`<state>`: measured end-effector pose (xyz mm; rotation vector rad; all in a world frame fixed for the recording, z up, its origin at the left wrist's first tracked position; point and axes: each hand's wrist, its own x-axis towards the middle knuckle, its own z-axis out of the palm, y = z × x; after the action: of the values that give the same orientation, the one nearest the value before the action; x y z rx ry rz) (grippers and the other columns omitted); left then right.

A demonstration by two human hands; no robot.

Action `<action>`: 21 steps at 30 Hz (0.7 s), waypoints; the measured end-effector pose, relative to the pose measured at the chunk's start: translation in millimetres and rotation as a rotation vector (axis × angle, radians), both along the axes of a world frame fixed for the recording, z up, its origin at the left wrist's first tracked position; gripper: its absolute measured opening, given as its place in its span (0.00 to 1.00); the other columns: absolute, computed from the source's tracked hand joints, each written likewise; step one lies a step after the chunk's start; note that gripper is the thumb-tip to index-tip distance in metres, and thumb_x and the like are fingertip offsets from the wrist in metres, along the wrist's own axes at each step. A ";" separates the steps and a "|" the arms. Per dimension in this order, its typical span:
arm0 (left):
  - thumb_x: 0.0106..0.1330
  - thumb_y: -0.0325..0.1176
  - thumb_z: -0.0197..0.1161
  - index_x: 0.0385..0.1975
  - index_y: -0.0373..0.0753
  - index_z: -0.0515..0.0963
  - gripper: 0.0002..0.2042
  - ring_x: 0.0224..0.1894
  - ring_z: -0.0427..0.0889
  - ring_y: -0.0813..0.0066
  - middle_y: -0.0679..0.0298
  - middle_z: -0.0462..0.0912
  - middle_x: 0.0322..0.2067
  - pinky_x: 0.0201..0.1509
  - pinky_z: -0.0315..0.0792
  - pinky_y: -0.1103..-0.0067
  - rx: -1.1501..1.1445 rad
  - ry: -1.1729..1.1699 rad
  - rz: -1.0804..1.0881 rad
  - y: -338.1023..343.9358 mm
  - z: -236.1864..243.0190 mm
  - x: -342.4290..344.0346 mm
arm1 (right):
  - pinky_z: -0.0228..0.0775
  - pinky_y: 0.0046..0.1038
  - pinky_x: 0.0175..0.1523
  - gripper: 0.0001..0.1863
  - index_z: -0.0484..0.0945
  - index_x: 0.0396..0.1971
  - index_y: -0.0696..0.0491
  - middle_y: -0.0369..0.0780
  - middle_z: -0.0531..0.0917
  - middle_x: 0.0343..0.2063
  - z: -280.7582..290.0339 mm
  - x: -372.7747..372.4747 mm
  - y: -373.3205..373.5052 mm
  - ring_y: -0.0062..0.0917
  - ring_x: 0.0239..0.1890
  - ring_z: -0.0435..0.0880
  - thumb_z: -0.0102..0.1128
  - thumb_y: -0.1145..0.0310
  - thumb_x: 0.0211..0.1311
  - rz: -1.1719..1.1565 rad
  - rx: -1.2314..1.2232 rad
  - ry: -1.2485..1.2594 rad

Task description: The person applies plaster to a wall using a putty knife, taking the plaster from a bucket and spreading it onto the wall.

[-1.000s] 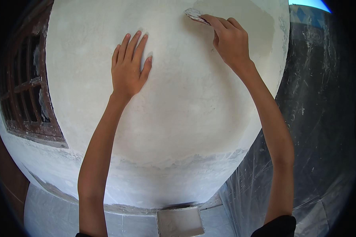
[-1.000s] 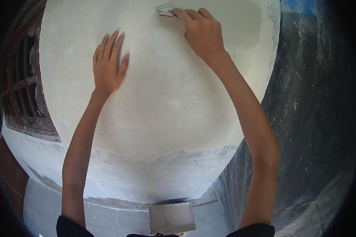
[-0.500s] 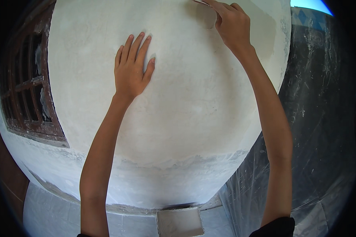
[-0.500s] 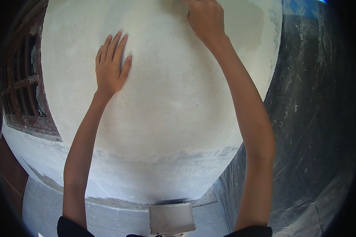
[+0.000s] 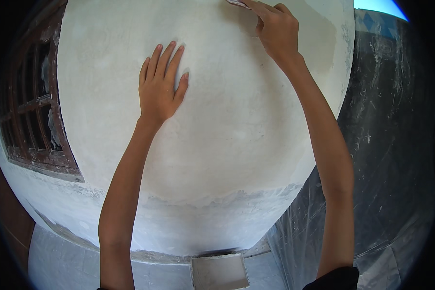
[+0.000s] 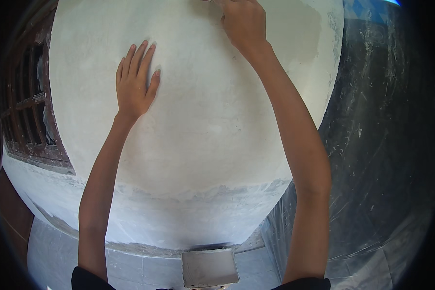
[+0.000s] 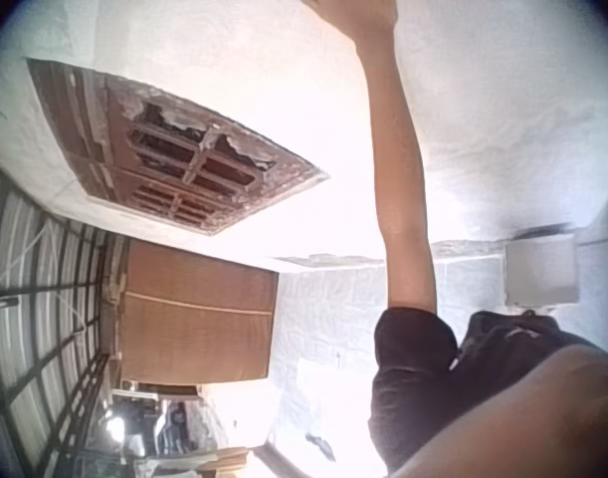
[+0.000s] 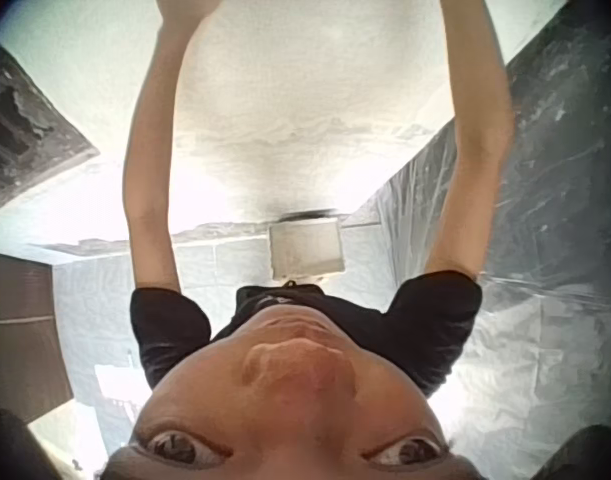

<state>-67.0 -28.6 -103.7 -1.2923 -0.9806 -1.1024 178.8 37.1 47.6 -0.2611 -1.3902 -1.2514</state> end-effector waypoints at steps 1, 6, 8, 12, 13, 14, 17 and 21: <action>0.71 0.40 0.52 0.69 0.46 0.67 0.25 0.74 0.57 0.58 0.64 0.65 0.70 0.74 0.51 0.58 0.000 0.000 0.001 1.1 -0.4 0.7 | 0.75 0.24 0.32 0.34 0.85 0.51 0.39 0.31 0.89 0.33 -15.4 0.5 9.4 0.24 0.26 0.77 0.64 0.88 0.43 -0.004 -0.002 0.002; 0.71 0.40 0.52 0.69 0.47 0.67 0.25 0.74 0.58 0.58 0.64 0.65 0.70 0.74 0.51 0.58 0.024 -0.009 0.036 -1.9 -4.4 -7.1 | 0.79 0.25 0.31 0.32 0.84 0.50 0.38 0.31 0.89 0.41 -78.2 8.8 -9.7 0.25 0.29 0.78 0.63 0.84 0.44 0.141 -0.074 -0.200; 0.71 0.40 0.52 0.69 0.47 0.67 0.25 0.74 0.58 0.58 0.65 0.65 0.70 0.74 0.51 0.58 0.020 -0.017 0.063 -3.0 -5.2 -7.7 | 0.78 0.22 0.32 0.34 0.84 0.51 0.38 0.31 0.89 0.41 -54.0 15.6 -19.2 0.24 0.27 0.77 0.65 0.85 0.42 0.126 -0.033 -0.146; 0.71 0.41 0.52 0.69 0.47 0.67 0.25 0.74 0.58 0.58 0.65 0.65 0.70 0.74 0.51 0.57 0.019 -0.006 0.027 2.1 -1.5 -1.8 | 0.75 0.30 0.36 0.26 0.86 0.47 0.48 0.39 0.89 0.41 0.0 21.3 -19.9 0.34 0.27 0.79 0.59 0.85 0.47 0.091 -0.009 -0.060; 0.71 0.41 0.52 0.69 0.47 0.67 0.25 0.74 0.58 0.58 0.65 0.65 0.70 0.74 0.51 0.57 0.019 -0.002 0.018 3.1 -0.4 0.2 | 0.75 0.31 0.36 0.26 0.86 0.47 0.48 0.38 0.89 0.43 -0.7 24.8 -13.1 0.35 0.27 0.78 0.59 0.85 0.46 0.051 -0.057 -0.063; 0.71 0.41 0.52 0.69 0.47 0.67 0.25 0.74 0.58 0.58 0.65 0.65 0.70 0.74 0.51 0.57 0.017 0.001 0.015 3.3 0.0 -1.0 | 0.75 0.31 0.36 0.26 0.86 0.47 0.48 0.38 0.89 0.43 -14.4 22.7 -1.7 0.35 0.27 0.78 0.59 0.85 0.46 0.053 -0.057 -0.061; 0.71 0.41 0.52 0.69 0.47 0.67 0.25 0.74 0.58 0.58 0.65 0.65 0.70 0.74 0.51 0.57 0.022 -0.013 0.041 -0.9 -2.8 -4.2 | 0.77 0.20 0.33 0.36 0.85 0.51 0.37 0.30 0.89 0.41 -76.2 18.6 9.7 0.23 0.25 0.76 0.66 0.88 0.41 0.058 0.025 -0.068; 0.71 0.41 0.52 0.68 0.47 0.67 0.25 0.74 0.58 0.58 0.65 0.66 0.70 0.74 0.51 0.58 0.031 -0.010 0.056 -1.2 -3.5 -6.8 | 0.79 0.23 0.33 0.37 0.83 0.54 0.36 0.29 0.88 0.44 -87.7 33.1 -4.9 0.26 0.29 0.78 0.63 0.86 0.41 0.131 -0.065 -0.150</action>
<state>-73.8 -29.8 -107.2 -1.2280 -0.9974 -1.0781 212.0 32.2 -40.2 -0.1198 -1.5534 -1.1375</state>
